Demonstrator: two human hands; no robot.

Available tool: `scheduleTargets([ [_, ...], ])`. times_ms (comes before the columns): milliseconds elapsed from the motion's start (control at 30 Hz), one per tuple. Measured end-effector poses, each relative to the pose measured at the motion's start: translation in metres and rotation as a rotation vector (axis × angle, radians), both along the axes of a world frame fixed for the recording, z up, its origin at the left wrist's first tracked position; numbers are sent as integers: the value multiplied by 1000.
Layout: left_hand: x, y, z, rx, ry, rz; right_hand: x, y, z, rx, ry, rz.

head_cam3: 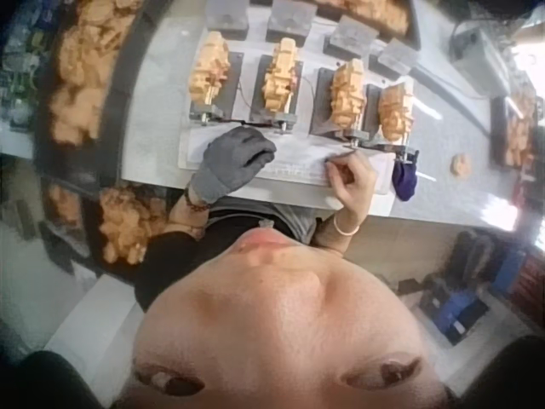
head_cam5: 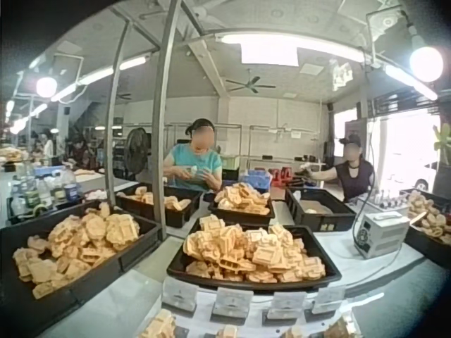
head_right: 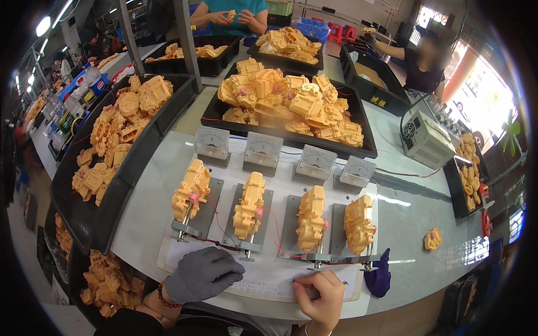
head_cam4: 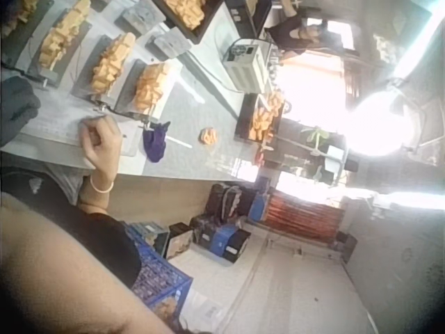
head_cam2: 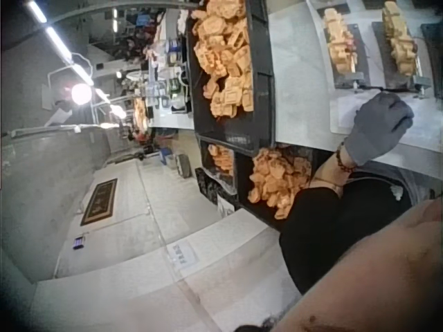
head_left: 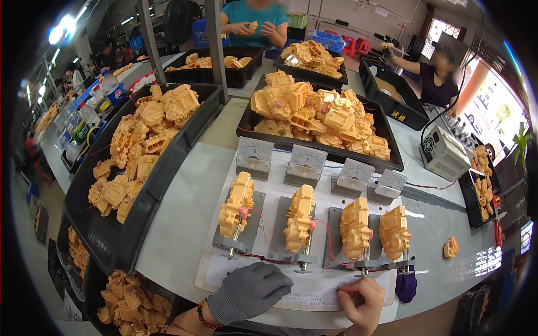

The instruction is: Testing yellow plastic electronic components using an analog multimeter testing rig.

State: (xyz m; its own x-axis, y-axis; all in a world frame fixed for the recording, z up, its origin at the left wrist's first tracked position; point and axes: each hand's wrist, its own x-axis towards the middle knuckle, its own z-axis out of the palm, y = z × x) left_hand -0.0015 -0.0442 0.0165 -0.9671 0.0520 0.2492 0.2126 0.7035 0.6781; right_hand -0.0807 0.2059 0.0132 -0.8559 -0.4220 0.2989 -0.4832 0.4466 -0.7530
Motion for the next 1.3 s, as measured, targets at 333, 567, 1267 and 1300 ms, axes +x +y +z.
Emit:
scheduleTargets([
  [333,1,0,-1,-1,2,2,0,1,-2,1,3,1],
  [567,1,0,-2,-10,13,3,1,1,-2,-4,-4,-6],
  [1267,1,1,-2,-27,14,11,1,-1,2,-11,-25,-12],
  [1300,1,1,-2,-26,14,9,1,-1,2,-10,-22,-8],
])
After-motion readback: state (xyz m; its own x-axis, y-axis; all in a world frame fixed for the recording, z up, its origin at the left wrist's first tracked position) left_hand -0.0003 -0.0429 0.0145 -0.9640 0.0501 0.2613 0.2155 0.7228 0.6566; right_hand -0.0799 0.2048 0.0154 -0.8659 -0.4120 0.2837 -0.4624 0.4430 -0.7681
